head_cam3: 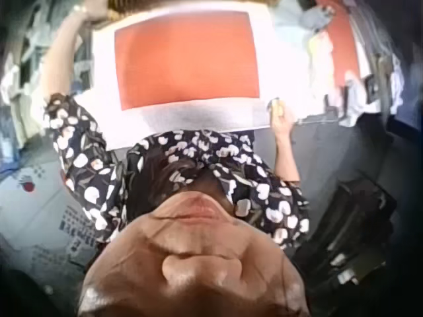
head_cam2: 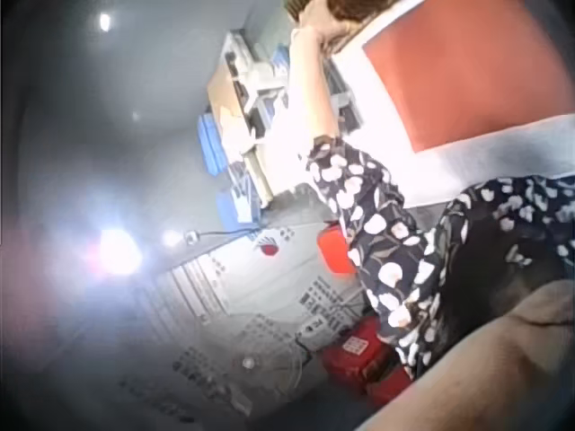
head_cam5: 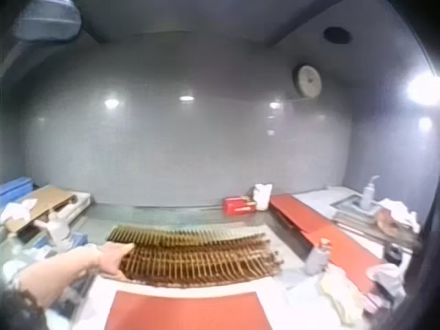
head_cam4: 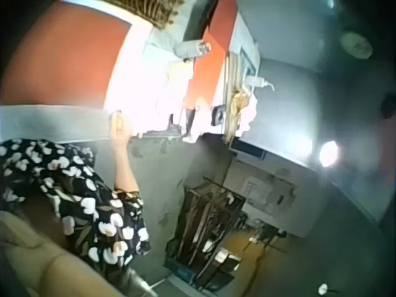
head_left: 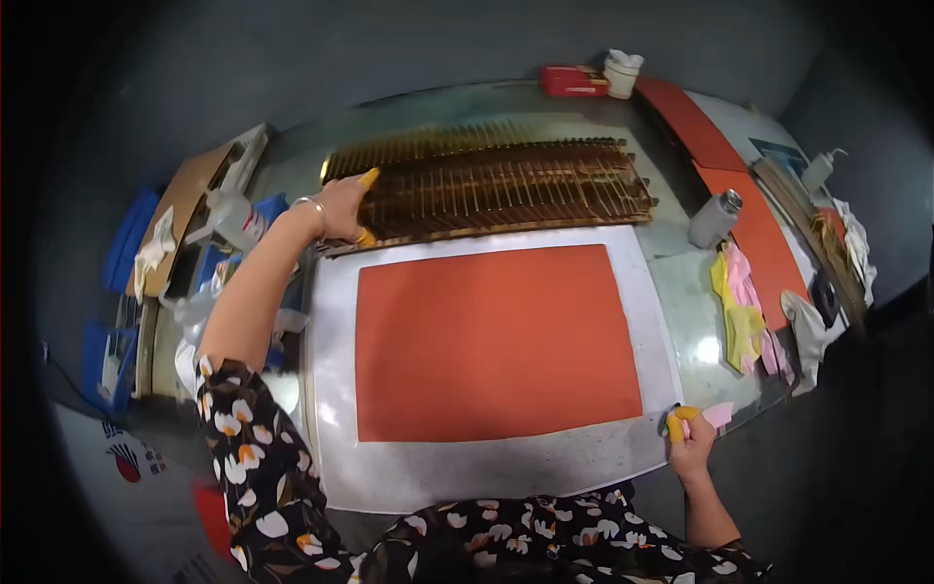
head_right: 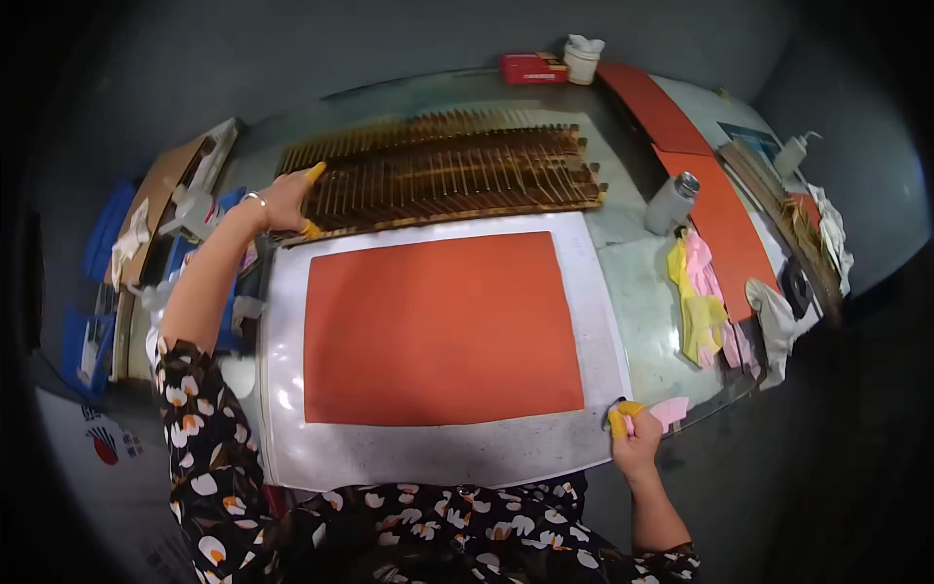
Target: The person repeatedly applies liquid from a pump bottle onto a yellow sponge and wipes several small rectangular metal plates arranged on a red mat. After wiping each plate, the person picks it up and places it into a nearby rack, repeating the cycle for multiple plates.
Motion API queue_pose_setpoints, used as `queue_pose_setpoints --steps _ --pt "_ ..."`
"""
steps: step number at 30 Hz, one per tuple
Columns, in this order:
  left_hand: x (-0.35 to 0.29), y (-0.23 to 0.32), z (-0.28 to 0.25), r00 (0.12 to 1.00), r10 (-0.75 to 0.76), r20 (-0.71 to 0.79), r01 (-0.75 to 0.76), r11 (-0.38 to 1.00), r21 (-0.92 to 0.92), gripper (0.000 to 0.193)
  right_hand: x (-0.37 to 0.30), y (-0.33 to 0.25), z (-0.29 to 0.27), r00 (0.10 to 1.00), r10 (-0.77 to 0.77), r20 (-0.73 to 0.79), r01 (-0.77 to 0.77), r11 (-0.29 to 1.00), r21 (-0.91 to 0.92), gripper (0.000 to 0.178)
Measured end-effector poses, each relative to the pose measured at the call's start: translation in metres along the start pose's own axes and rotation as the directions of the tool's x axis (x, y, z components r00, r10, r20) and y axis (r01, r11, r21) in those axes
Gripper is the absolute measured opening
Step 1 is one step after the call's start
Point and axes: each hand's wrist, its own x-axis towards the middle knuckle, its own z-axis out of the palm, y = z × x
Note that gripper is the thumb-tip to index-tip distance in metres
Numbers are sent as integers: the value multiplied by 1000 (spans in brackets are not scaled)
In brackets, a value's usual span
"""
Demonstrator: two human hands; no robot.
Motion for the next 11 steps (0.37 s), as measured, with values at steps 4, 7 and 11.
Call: queue_pose_setpoints --steps 4,7,11 --pt "-3 -27 -21 979 4 -205 -24 995 -98 90 5 -8 1 997 -70 -35 70 998 -4 6" --pt "25 15 -74 928 -43 -370 -47 972 -232 71 -5 9 -5 996 70 -48 -64 991 114 7" --pt "28 14 -112 927 -124 -354 10 952 -307 64 -12 25 -14 992 119 37 -123 896 426 13"
